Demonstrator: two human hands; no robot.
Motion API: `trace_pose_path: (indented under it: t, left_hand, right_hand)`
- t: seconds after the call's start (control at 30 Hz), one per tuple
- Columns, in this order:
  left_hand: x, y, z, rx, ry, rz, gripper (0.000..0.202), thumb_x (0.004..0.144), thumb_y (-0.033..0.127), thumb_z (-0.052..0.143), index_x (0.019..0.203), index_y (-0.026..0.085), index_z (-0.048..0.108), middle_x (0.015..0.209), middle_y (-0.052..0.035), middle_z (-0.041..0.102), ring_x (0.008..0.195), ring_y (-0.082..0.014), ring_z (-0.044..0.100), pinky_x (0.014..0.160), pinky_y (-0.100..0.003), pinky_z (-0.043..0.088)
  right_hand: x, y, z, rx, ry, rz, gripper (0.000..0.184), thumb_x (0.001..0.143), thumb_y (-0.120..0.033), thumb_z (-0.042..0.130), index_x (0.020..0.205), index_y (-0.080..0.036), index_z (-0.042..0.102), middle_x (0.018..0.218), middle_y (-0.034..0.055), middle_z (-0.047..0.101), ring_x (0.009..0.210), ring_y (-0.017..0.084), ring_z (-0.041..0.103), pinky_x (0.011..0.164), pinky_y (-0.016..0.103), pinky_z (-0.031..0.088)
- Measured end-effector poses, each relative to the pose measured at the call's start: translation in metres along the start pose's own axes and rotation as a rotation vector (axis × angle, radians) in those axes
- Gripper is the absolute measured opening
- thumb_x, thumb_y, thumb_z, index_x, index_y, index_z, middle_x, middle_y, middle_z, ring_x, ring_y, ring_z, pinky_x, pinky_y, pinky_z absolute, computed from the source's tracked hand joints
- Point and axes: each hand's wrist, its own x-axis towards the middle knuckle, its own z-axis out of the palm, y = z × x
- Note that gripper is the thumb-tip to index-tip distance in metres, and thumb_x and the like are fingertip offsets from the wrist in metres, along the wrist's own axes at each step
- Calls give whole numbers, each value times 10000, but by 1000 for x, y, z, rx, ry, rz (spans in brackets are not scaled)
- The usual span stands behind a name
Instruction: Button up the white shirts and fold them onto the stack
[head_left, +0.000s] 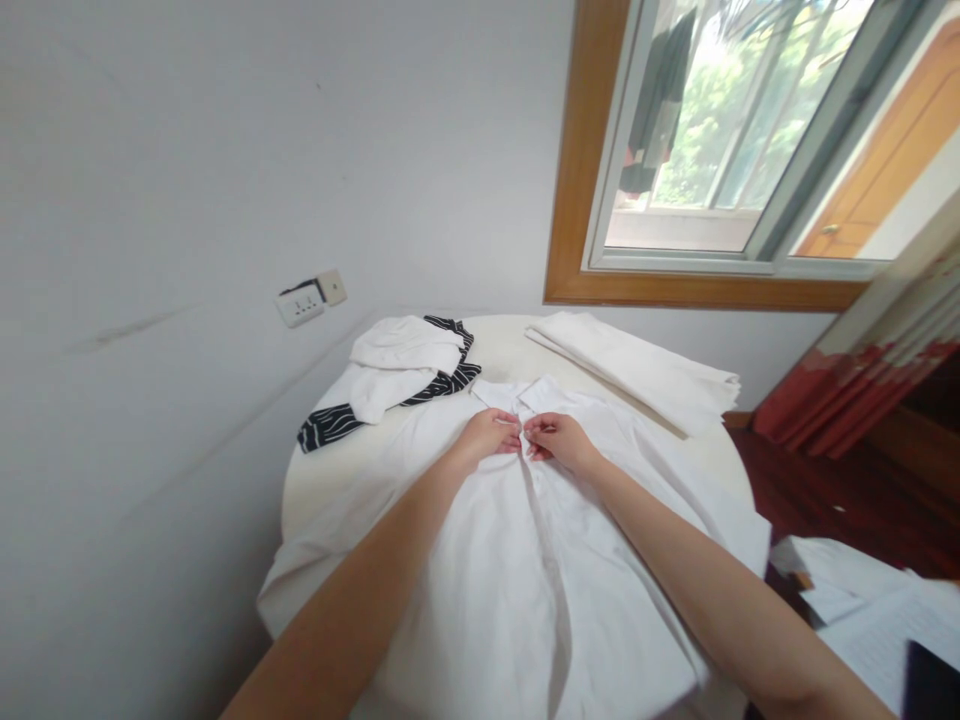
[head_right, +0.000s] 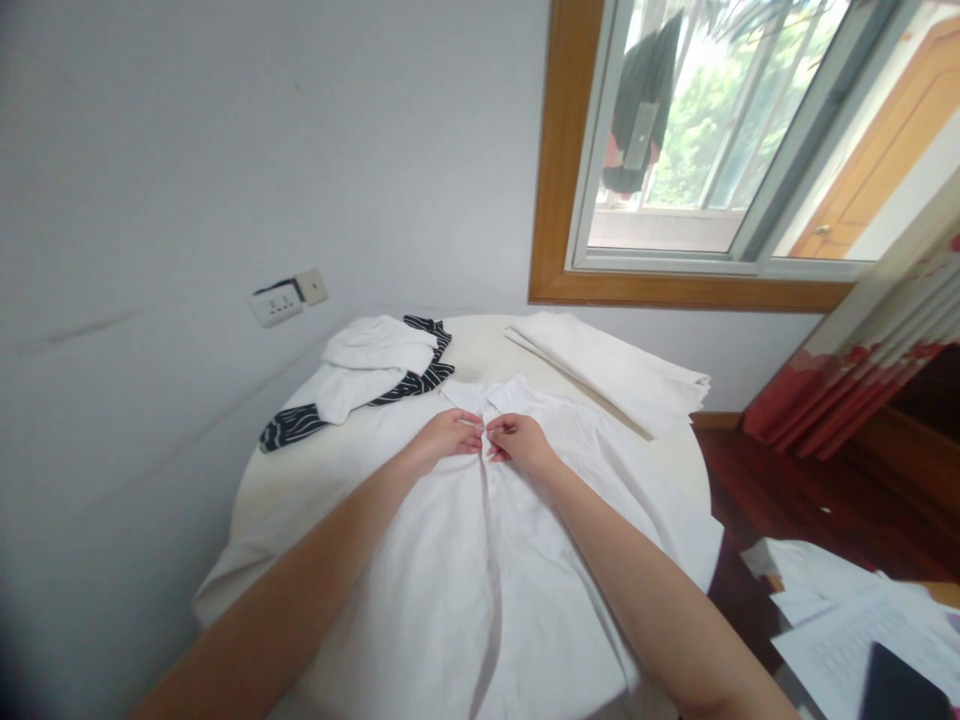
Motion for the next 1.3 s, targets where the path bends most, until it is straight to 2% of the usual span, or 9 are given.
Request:
trace_pose_path:
  t: [0.1, 0.23, 0.33, 0.47, 0.6, 0.9, 1.1, 1.3]
  left_hand:
    - [0, 0, 0, 13, 8, 12, 212, 749, 175, 691, 886, 132, 536, 610, -9, 626, 576, -123, 633, 637, -268, 552]
    - [0, -1, 0, 23, 20, 25, 371, 646, 264, 797, 886, 128, 549, 646, -15, 629, 590, -132, 634, 640, -279, 556]
    - [0, -1, 1, 28, 18, 26, 343, 660, 218, 778, 896, 121, 550, 649, -14, 626, 597, -135, 639, 656, -282, 558]
    - [-1, 0, 2, 55, 28, 1, 223, 723, 91, 659, 912, 113, 543, 633, -3, 618, 586, -128, 638, 673, -283, 560]
    - [0, -1, 3, 69, 36, 17, 224, 716, 32, 591, 918, 115, 538, 625, 7, 610, 586, -123, 633, 659, -268, 556]
    - [1, -2, 2, 104, 48, 46, 230, 672, 71, 633, 870, 142, 540, 611, 13, 609, 591, -127, 626, 606, -239, 538]
    - [2, -2, 1, 88, 52, 43, 246, 654, 107, 683, 853, 146, 545, 615, 13, 610, 600, -127, 627, 616, -241, 534]
    - [2, -1, 1, 47, 45, 25, 256, 668, 79, 661, 883, 132, 533, 609, 9, 609, 590, -119, 623, 615, -236, 529]
  right_hand:
    - [0, 1, 2, -22, 0, -16, 67, 720, -137, 633, 781, -149, 608, 521, -40, 583, 478, 94, 589, 453, 183, 521]
    - [-1, -1, 4, -50, 23, -21, 49, 713, -141, 629, 760, -147, 617, 517, -37, 580, 473, 95, 582, 438, 178, 504]
    - [0, -3, 5, -54, 20, -4, 46, 700, -129, 632, 743, -143, 623, 513, -38, 582, 461, 89, 566, 433, 179, 496]
    - [1, -5, 5, -67, 1, 45, 45, 701, -98, 618, 711, -142, 617, 492, -39, 582, 446, 88, 555, 443, 185, 497]
    - [1, -5, 5, -73, -11, 51, 72, 715, -76, 606, 745, -141, 611, 512, -42, 590, 455, 85, 559, 457, 188, 510]
    - [-3, -5, -1, -12, -75, 26, 87, 733, -153, 646, 786, -158, 577, 586, -32, 614, 523, 106, 617, 485, 200, 534]
    - [-1, -1, -3, -65, -66, -6, 82, 744, -198, 633, 718, -161, 564, 516, -40, 576, 474, 102, 588, 455, 203, 529]
    - [-2, 0, -3, -41, -33, -18, 93, 693, -171, 632, 765, -159, 574, 557, -45, 559, 515, 110, 608, 430, 192, 514]
